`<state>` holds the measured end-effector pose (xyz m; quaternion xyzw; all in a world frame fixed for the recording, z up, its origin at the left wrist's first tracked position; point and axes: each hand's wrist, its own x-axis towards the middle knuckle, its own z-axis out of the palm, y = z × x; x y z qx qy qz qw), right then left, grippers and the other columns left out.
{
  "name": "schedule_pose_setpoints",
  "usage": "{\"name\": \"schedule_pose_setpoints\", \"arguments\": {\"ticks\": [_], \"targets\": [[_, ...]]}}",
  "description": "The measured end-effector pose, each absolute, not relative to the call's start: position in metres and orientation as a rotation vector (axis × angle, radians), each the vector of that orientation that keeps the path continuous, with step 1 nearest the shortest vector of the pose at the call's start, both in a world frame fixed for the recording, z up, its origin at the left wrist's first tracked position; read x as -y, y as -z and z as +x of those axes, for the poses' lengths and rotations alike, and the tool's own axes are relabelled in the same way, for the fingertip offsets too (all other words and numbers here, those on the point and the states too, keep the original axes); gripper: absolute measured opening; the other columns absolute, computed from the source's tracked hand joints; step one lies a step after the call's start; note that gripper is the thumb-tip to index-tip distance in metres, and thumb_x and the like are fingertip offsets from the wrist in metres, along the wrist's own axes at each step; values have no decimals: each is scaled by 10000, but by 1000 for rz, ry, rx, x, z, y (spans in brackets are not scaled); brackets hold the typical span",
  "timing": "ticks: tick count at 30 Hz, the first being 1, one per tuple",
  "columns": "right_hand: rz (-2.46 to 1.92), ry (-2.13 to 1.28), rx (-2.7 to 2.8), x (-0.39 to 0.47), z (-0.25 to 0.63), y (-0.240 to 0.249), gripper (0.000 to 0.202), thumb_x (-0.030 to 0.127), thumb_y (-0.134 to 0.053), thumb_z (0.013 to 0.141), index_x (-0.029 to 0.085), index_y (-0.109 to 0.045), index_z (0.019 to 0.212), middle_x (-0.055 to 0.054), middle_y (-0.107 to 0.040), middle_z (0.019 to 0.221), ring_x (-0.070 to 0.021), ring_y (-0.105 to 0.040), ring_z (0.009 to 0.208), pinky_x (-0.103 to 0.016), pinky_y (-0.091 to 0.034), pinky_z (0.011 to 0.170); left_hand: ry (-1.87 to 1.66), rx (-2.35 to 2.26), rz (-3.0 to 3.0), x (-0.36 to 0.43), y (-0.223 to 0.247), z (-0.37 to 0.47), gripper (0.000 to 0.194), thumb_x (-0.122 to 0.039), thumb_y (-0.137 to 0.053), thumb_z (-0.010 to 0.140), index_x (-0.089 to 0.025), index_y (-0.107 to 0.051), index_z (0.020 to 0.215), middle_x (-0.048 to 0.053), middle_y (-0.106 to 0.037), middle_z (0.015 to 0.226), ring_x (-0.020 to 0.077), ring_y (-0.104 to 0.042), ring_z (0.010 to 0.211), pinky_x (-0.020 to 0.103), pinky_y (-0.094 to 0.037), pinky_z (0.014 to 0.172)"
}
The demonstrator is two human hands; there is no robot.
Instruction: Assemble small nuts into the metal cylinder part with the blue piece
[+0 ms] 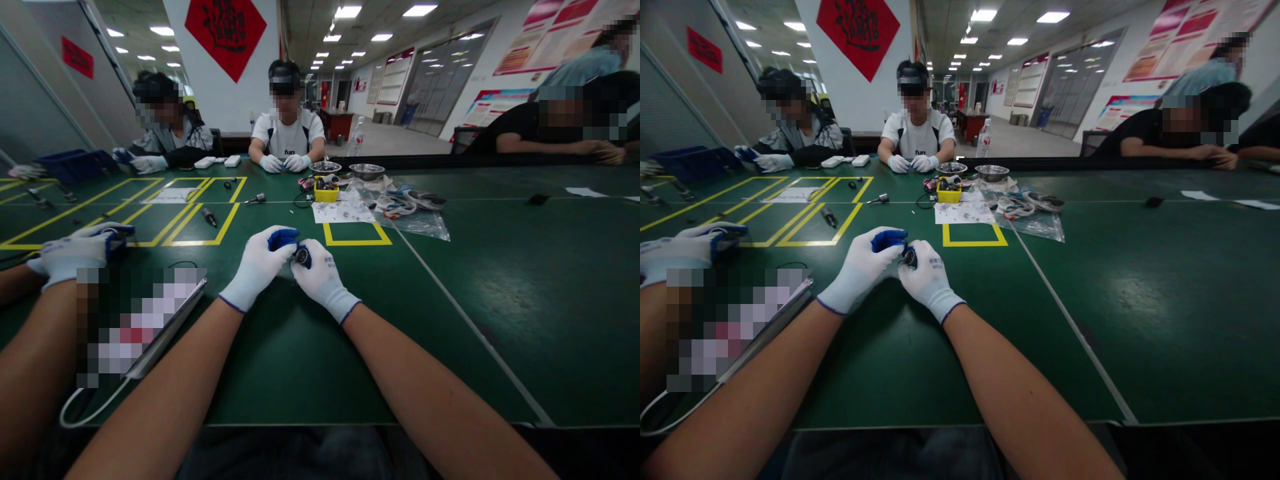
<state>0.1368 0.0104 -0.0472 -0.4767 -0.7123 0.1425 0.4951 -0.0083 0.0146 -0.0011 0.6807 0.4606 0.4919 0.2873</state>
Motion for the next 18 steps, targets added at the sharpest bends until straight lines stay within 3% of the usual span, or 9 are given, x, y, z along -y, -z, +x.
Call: {"name": "schedule_pose_setpoints", "arguments": {"ticks": [5, 18], "targets": [[-1163, -359, 1747, -11, 136, 48, 135, 202, -579, 772, 259, -459, 798, -29, -576, 864, -232, -597, 839, -357, -482, 769, -1310, -1235, 1841, -15, 1, -8, 241, -264, -739, 789, -181, -807, 1005, 75, -818, 1055, 258, -743, 1022, 450, -567, 1040], [-1166, -364, 1771, -12, 136, 49, 146, 173, -627, 773, 251, -518, 830, -27, -622, 893, -228, -622, 868, -363, -522, 801, -1333, -1167, 1867, -12, -1, -7, 264, -220, -692, 797, -171, -802, 1032, 79, -815, 1074, 249, -747, 1028, 438, -581, 1029]]}}
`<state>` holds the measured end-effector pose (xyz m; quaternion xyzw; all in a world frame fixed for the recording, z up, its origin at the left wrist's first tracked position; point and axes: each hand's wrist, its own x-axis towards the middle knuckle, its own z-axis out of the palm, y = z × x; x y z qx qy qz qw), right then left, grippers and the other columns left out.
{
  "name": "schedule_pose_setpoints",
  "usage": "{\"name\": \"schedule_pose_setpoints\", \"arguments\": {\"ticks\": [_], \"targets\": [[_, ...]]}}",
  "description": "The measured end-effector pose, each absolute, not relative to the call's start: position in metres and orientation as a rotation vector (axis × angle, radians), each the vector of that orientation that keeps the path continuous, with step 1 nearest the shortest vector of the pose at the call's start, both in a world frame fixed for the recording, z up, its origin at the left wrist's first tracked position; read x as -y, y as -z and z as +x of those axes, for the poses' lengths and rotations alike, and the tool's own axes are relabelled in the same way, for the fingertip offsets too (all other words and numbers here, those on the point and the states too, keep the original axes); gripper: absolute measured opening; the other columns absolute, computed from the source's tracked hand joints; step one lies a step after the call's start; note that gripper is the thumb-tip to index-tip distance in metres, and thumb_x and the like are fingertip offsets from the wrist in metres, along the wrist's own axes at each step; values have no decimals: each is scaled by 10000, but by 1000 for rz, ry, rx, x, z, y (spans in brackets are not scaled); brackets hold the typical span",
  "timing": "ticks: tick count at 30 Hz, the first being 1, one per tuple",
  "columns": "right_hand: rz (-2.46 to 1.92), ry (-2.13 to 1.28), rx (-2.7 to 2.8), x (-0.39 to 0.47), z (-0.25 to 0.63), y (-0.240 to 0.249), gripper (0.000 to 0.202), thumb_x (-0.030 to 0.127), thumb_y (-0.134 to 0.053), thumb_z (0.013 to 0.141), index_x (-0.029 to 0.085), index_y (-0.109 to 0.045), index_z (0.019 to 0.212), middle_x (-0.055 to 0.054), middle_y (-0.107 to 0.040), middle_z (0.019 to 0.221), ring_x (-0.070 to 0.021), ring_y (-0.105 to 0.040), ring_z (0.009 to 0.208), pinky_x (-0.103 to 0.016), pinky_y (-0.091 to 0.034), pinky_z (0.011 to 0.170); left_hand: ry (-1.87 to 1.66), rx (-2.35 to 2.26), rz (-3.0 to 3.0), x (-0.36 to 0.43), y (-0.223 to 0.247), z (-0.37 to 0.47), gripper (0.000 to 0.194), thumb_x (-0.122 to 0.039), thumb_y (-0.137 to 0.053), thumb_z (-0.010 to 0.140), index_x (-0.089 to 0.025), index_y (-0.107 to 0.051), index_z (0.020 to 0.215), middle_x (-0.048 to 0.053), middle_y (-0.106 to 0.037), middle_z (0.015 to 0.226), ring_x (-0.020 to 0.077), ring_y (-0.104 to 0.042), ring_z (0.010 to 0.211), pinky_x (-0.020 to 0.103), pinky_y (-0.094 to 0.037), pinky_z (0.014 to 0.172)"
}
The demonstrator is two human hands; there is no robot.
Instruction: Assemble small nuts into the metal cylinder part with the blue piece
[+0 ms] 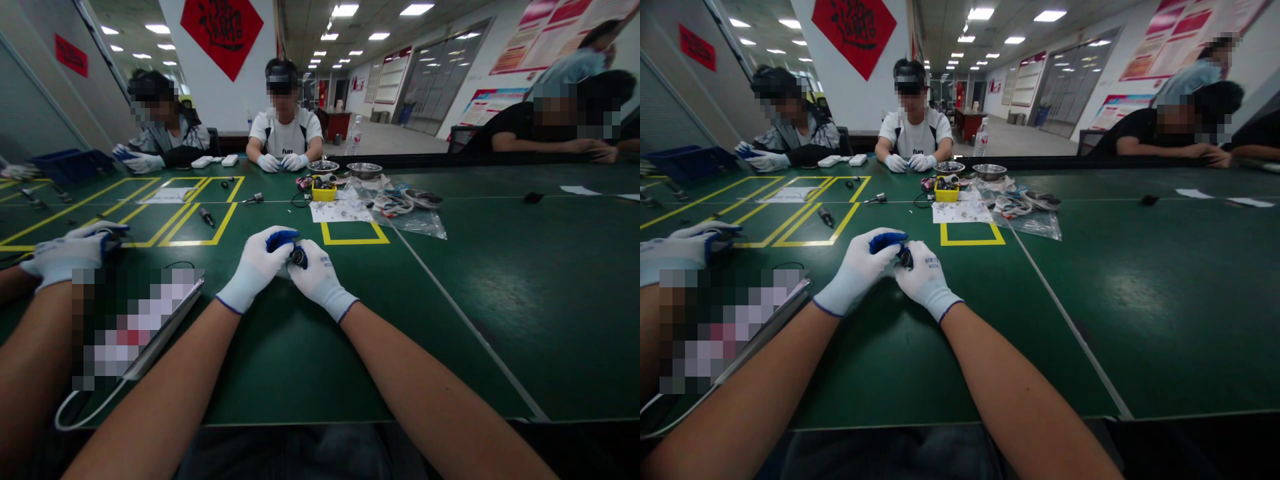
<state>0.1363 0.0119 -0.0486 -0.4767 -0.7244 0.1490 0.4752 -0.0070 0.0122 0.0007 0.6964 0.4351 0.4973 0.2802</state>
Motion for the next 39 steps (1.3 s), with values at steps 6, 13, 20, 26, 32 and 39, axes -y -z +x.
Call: {"name": "schedule_pose_setpoints", "arguments": {"ticks": [6, 13, 20, 26, 32, 39], "targets": [[-1172, -385, 1798, -12, 135, 48, 173, 157, -655, 782, 237, -572, 911, -56, -667, 979, -255, -650, 961, -409, -544, 888, -1309, -1191, 1915, -12, 0, -8, 235, -236, -688, 812, -169, -810, 1001, 82, -818, 1049, 251, -752, 1007, 435, -589, 1011], [-1196, -386, 1807, -11, 135, 47, 159, 157, -646, 788, 243, -541, 871, -48, -646, 957, -247, -640, 945, -402, -532, 886, -1299, -1254, 1913, -13, 0, -10, 266, -243, -705, 798, -179, -818, 1030, 84, -822, 1066, 271, -758, 1026, 465, -582, 1031], [-1218, -354, 1791, -10, 133, 47, 178, 184, -610, 782, 264, -451, 788, -25, -586, 867, -232, -599, 859, -368, -499, 805, -1364, -1283, 1857, -15, 1, -9, 297, -255, -726, 788, -182, -811, 1064, 85, -821, 1095, 270, -754, 1044, 456, -575, 1044], [-1233, -342, 1714, -9, 135, 45, 147, 190, -592, 781, 264, -466, 789, -18, -592, 849, -223, -600, 824, -348, -490, 770, -1347, -1245, 1888, -16, 1, -10, 242, -283, -741, 794, -186, -800, 1008, 75, -801, 1037, 254, -741, 1010, 441, -576, 1018], [-1221, -356, 1700, -9, 137, 44, 81, 219, -586, 803, 252, -517, 830, -27, -601, 864, -226, -603, 834, -352, -500, 782, -1354, -1258, 1945, -12, -3, -8, 174, -264, -757, 765, -191, -784, 920, 47, -718, 1032, 226, -707, 984, 394, -582, 947], [-1214, -347, 1716, -10, 136, 46, 118, 213, -602, 787, 255, -507, 843, -43, -621, 896, -246, -623, 866, -366, -518, 786, -1309, -1246, 1941, -10, -4, -6, 123, -259, -760, 751, -186, -762, 850, 43, -693, 1026, 219, -690, 967, 395, -577, 950]]}}
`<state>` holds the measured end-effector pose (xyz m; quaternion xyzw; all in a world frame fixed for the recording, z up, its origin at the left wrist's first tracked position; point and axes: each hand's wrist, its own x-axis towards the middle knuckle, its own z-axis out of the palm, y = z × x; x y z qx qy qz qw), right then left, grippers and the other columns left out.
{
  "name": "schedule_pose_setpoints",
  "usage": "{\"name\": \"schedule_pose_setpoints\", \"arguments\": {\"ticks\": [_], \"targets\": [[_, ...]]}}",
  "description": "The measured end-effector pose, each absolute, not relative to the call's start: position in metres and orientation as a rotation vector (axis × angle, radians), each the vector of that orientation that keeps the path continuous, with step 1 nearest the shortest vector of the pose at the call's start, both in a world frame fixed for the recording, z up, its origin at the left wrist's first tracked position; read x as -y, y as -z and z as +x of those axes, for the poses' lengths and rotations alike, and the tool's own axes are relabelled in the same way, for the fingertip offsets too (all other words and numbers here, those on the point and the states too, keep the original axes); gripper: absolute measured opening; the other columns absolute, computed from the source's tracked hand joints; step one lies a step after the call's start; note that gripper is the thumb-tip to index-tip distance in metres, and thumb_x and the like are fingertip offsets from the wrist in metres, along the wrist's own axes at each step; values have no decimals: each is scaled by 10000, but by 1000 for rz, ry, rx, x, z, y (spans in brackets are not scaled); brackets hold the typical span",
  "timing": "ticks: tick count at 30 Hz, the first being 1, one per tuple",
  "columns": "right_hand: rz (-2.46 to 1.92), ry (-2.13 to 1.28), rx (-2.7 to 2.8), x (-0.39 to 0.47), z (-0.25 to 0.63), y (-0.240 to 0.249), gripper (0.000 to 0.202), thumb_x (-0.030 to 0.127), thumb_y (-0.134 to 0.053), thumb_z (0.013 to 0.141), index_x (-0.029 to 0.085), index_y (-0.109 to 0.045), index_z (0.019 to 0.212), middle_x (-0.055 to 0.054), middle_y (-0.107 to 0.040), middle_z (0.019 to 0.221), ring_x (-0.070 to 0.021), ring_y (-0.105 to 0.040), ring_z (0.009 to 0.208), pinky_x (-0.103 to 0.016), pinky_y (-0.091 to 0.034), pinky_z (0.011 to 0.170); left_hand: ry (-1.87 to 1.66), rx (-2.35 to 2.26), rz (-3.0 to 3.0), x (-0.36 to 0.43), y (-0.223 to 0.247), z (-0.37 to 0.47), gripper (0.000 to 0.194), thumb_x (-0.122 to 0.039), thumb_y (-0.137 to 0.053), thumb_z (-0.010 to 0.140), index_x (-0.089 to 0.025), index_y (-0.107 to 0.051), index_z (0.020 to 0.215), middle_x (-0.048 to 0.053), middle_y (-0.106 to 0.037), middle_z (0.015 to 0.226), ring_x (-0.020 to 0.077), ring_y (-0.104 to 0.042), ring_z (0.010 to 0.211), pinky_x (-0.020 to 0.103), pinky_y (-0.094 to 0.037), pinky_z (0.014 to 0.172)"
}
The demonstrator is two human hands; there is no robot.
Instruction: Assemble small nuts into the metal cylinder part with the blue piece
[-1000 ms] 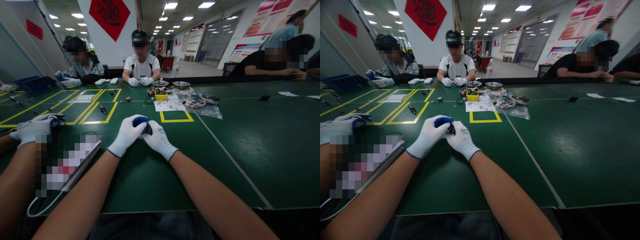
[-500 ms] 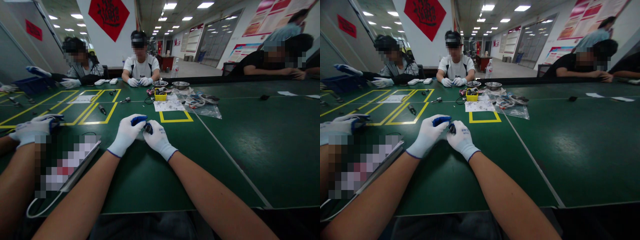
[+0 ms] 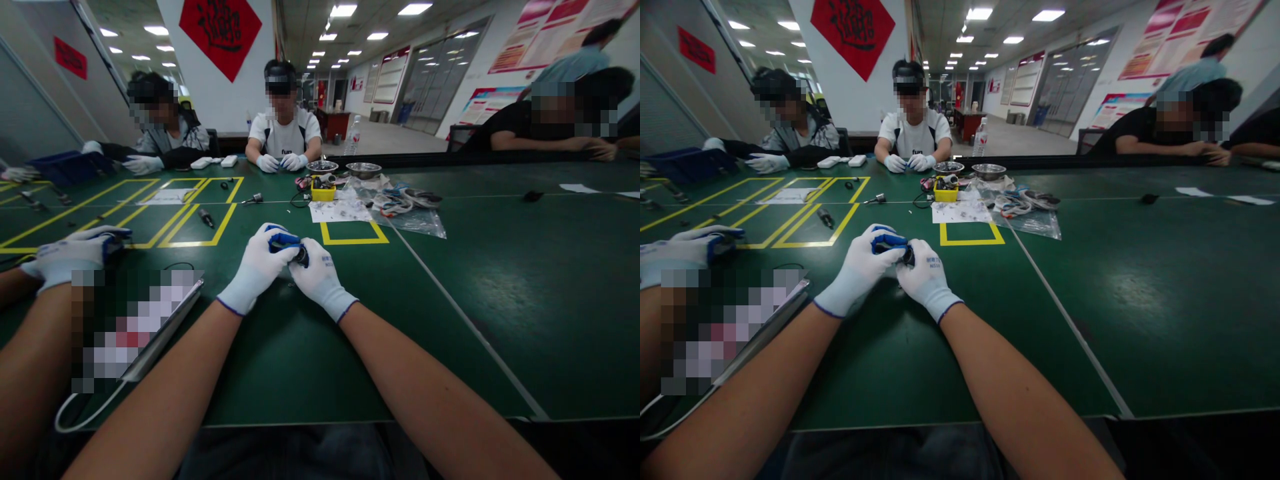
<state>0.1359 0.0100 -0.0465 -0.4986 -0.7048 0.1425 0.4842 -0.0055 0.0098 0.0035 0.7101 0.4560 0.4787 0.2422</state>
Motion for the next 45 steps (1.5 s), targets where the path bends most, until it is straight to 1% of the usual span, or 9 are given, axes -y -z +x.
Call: {"name": "schedule_pose_setpoints", "arguments": {"ticks": [4, 11, 16, 20, 28, 36, 40, 45], "targets": [[-1231, -339, 1721, -11, 136, 47, 138, 213, -602, 773, 259, -491, 841, -48, -629, 910, -248, -622, 865, -373, -524, 794, -1283, -1228, 1960, -8, -4, -4, 82, -250, -747, 753, -182, -747, 799, 50, -698, 1044, 222, -688, 979, 399, -574, 967], [-1223, -375, 1727, -10, 136, 45, 146, 217, -592, 773, 262, -470, 841, -59, -636, 916, -260, -639, 879, -392, -533, 822, -1261, -1229, 1950, -10, -2, -5, 146, -248, -739, 764, -177, -731, 891, 53, -715, 1016, 230, -700, 979, 426, -572, 985], [-1210, -345, 1730, -11, 136, 47, 150, 206, -603, 774, 261, -484, 848, -51, -645, 912, -257, -648, 880, -380, -536, 802, -1250, -1224, 1951, -10, -2, -5, 143, -255, -729, 774, -172, -725, 890, 62, -722, 1016, 240, -706, 993, 429, -575, 984], [-1211, -337, 1737, -11, 136, 48, 154, 194, -612, 771, 256, -504, 862, -52, -650, 928, -258, -653, 903, -381, -543, 816, -1240, -1234, 1954, -9, -3, -4, 148, -263, -720, 776, -176, -722, 896, 61, -728, 1024, 243, -708, 998, 429, -574, 982], [-1209, -372, 1747, -11, 136, 48, 159, 197, -624, 764, 253, -536, 884, -57, -661, 949, -261, -659, 919, -395, -560, 842, -1226, -1244, 1955, -10, -2, -5, 139, -254, -712, 771, -181, -706, 889, 50, -739, 970, 234, -706, 952, 423, -571, 960], [-1275, -370, 1779, -11, 135, 49, 174, 201, -649, 773, 239, -567, 922, -86, -689, 994, -280, -672, 961, -433, -562, 910, -1173, -1365, 2050, -8, -4, -2, 137, -243, -698, 770, -185, -703, 893, 40, -739, 930, 222, -683, 894, 401, -556, 888], [-1268, -379, 1784, -11, 136, 49, 180, 199, -654, 774, 241, -566, 926, -83, -696, 1004, -271, -674, 951, -428, -566, 916, -1174, -1376, 2054, -8, -3, -1, 113, -254, -686, 776, -191, -698, 868, 33, -737, 900, 213, -680, 867, 380, -551, 850], [-1261, -371, 1782, -11, 135, 49, 164, 201, -649, 778, 243, -563, 912, -76, -692, 992, -266, -670, 943, -425, -562, 908, -1174, -1350, 2030, -10, -2, -2, 137, -274, -694, 770, -192, -707, 879, 36, -748, 902, 218, -688, 873, 383, -559, 856]]}}
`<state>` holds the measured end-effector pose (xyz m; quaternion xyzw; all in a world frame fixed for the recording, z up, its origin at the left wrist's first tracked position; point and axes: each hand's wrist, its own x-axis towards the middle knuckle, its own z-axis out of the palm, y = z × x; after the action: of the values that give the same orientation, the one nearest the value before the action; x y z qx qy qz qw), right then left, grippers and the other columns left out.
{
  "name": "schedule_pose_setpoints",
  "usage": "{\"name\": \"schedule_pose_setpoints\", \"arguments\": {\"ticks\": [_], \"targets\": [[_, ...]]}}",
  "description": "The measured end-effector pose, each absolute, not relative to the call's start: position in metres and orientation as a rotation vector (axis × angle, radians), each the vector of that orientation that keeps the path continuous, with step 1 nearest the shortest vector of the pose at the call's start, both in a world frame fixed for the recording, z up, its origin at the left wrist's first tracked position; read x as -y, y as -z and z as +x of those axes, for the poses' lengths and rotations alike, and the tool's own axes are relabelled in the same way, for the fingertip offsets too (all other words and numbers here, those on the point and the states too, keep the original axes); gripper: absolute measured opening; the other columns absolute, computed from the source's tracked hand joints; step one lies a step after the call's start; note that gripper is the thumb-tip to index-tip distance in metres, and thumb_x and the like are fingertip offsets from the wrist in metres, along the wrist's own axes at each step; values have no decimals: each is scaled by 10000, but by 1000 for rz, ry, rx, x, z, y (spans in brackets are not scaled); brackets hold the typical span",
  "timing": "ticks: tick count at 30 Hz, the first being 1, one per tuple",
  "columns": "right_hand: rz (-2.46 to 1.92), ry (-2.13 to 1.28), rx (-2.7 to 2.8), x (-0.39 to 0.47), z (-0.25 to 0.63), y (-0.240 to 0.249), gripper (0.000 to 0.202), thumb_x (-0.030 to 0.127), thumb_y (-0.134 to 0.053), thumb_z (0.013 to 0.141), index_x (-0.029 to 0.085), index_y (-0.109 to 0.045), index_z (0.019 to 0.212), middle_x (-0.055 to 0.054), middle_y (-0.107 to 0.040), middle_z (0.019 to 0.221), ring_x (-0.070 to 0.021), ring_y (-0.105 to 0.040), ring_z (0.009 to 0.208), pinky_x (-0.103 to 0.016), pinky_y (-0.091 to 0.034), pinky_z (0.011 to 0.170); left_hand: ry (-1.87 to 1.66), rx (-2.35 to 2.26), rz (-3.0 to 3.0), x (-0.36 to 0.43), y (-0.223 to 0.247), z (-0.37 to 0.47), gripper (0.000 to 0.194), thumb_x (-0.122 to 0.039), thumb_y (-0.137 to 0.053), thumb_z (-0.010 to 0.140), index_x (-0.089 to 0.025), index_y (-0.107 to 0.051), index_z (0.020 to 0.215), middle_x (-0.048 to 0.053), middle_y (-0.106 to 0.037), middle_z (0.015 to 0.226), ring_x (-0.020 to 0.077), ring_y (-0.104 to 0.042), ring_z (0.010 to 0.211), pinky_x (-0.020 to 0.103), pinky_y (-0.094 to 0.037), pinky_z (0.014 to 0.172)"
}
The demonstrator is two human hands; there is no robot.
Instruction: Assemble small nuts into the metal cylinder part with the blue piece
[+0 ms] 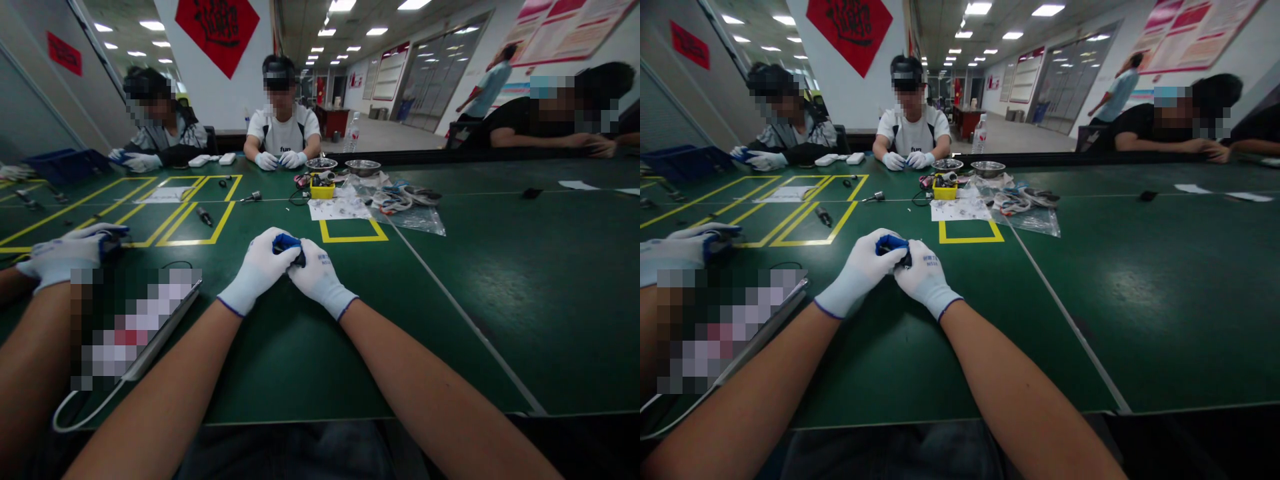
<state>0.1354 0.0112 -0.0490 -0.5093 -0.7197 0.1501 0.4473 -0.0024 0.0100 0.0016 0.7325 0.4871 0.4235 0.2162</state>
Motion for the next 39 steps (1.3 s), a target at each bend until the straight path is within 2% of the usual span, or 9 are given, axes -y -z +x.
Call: {"name": "schedule_pose_setpoints", "arguments": {"ticks": [8, 17, 22, 29, 39], "targets": [[-1244, -367, 1684, -10, 139, 44, 114, 217, -599, 800, 261, -496, 822, -38, -638, 880, -240, -634, 851, -371, -530, 796, -1302, -1280, 1942, -8, -2, -2, 204, -266, -699, 816, -188, -749, 997, 63, -782, 1036, 233, -722, 983, 410, -569, 983], [-1077, -427, 1653, -7, 141, 39, 93, 237, -564, 806, 252, -492, 863, -34, -623, 863, -231, -632, 851, -354, -523, 799, -1390, -1171, 1777, -4, -7, 0, 240, -239, -724, 799, -182, -776, 1026, 67, -805, 1064, 249, -736, 1027, 431, -576, 1029], [-1029, -413, 1632, -7, 141, 41, 92, 263, -564, 806, 251, -491, 861, -25, -609, 844, -221, -606, 817, -349, -507, 780, -1372, -1161, 1759, -1, -12, -1, 253, -236, -742, 770, -168, -779, 1011, 74, -807, 1051, 249, -739, 1016, 423, -582, 1012], [-984, -422, 1604, -9, 141, 42, 122, 311, -557, 823, 259, -450, 797, -5, -555, 774, -206, -565, 745, -333, -464, 704, -1347, -1152, 1867, -3, -12, -1, 175, -259, -758, 740, -174, -756, 894, 47, -751, 993, 227, -721, 955, 389, -589, 943], [-1013, -480, 1636, -7, 143, 39, 108, 300, -581, 793, 246, -488, 798, 1, -590, 763, -193, -583, 738, -311, -469, 702, -1144, -1141, 2047, 0, -18, -4, 98, -256, -767, 756, -188, -800, 817, 40, -695, 969, 218, -680, 945, 388, -578, 918]]}}
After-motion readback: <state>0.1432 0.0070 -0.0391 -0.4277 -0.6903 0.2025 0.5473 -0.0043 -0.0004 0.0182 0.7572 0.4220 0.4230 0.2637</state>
